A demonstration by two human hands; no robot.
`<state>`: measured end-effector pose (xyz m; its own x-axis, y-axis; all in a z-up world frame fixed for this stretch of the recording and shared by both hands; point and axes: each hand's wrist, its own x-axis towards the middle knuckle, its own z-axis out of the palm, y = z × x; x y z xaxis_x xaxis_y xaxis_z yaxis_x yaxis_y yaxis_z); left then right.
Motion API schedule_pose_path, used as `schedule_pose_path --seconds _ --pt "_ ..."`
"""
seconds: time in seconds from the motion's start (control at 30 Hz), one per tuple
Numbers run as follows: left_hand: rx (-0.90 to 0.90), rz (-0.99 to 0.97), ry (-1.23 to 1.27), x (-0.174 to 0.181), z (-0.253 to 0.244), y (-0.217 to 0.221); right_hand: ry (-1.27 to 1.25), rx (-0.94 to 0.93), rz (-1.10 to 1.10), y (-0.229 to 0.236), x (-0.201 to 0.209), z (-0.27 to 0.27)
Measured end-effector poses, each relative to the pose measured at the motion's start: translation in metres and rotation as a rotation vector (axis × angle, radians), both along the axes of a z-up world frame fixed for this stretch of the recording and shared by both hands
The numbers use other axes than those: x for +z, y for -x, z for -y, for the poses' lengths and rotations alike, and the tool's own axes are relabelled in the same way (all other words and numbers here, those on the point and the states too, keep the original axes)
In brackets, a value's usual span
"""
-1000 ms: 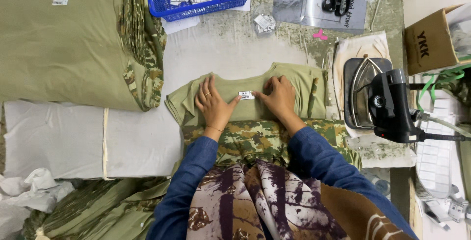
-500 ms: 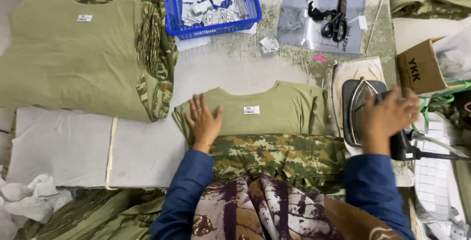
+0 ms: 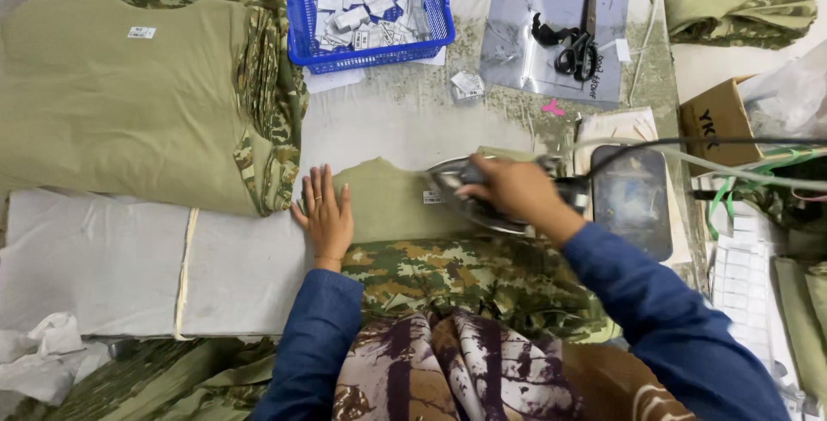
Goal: The person irons a camouflage-patterned shirt on a table using a steam iron. They repeatedly pick up small white labels from a blue basket, place them on the shirt, and press them with the iron. The person also folds the shirt and handles other folded garments on the table.
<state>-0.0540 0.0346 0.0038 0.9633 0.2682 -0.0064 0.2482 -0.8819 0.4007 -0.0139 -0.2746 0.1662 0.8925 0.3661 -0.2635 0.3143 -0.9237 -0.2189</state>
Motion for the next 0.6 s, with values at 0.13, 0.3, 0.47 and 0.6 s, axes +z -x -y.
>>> schedule_pose_path --seconds 0.13,0.3,0.47,0.6 --pt "0.036 -0.021 0.166 0.001 -0.006 0.006 -0.062 0.327 0.14 0.003 -0.011 -0.077" --pt "0.061 -0.016 0.221 0.01 -0.006 -0.002 -0.09 0.17 0.297 -0.017 -0.03 -0.065" --pt "0.045 -0.017 0.147 0.004 -0.008 -0.002 0.009 -0.253 0.005 -0.022 -0.016 0.054" --pt "0.035 -0.034 0.065 0.002 -0.005 0.0 0.144 -0.621 0.017 -0.008 -0.018 0.179"
